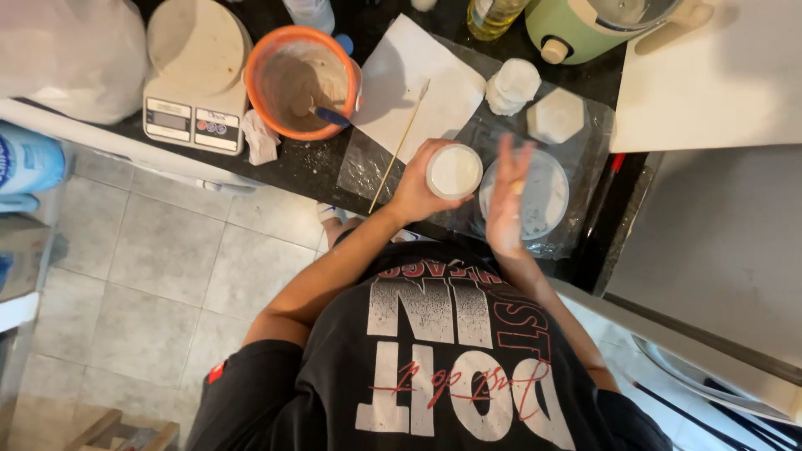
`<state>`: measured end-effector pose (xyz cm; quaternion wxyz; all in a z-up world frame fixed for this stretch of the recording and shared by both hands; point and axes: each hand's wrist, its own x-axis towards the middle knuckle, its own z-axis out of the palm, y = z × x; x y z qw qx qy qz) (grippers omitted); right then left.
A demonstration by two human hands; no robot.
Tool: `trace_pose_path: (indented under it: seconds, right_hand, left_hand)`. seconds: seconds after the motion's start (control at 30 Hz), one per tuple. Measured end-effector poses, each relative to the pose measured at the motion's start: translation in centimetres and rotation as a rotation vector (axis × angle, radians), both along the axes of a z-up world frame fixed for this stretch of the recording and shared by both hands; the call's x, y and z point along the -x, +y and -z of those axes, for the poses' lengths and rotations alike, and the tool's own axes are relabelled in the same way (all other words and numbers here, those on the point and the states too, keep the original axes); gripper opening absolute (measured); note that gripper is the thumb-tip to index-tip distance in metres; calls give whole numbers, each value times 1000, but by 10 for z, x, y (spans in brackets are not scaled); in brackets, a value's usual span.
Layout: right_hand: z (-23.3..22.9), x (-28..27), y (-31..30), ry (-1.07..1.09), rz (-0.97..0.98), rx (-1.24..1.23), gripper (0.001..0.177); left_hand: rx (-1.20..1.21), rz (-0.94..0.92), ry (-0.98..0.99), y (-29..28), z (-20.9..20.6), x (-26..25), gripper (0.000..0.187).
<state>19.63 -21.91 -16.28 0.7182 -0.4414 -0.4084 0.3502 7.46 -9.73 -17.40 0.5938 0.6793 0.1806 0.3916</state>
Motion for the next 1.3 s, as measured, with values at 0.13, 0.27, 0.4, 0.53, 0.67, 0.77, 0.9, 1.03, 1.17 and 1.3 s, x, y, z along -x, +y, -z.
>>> trace_pose_path:
  seconds: [0.13, 0.27, 0.4, 0.53, 0.67, 0.77, 0.9, 1.03, 1.17, 1.3]
  right_hand:
    - [0, -4, -3, -28, 36, 38, 76]
    - [-22, 10, 4, 37, 6, 22, 73]
    - [7, -10, -2, -128, 109, 49, 75]
    - [12, -14, -8, 48, 0, 86, 79]
    - [-16, 9, -3, 139, -116, 124, 88]
    - [-2, -34, -9, -74, -91, 116, 71]
    - [9, -20, -13, -662, 41, 433, 89]
    - [25, 0, -18, -409, 280, 542, 79]
    - [27, 12, -22, -328, 388, 600, 55]
    - [1, -7, -22, -359, 323, 647, 47]
  left_hand:
    - [21, -2, -30, -3, -2, -2, 81]
    - [9, -15, -21, -2, 0, -3, 81]
    - [7, -14, -16, -1, 3, -5, 80]
    - [33, 3, -25, -5, 3, 0, 82]
    - [38, -7, -31, -3, 4, -3, 86]
    - [55, 34, -17, 0, 8, -1, 82]
    - [59, 143, -34, 20, 20, -6, 81]
    - [-23, 408, -8, 50, 12, -8, 85]
    - [-18, 537, 153, 57, -9, 2, 105]
    - [52, 196, 175, 15, -11, 12, 109]
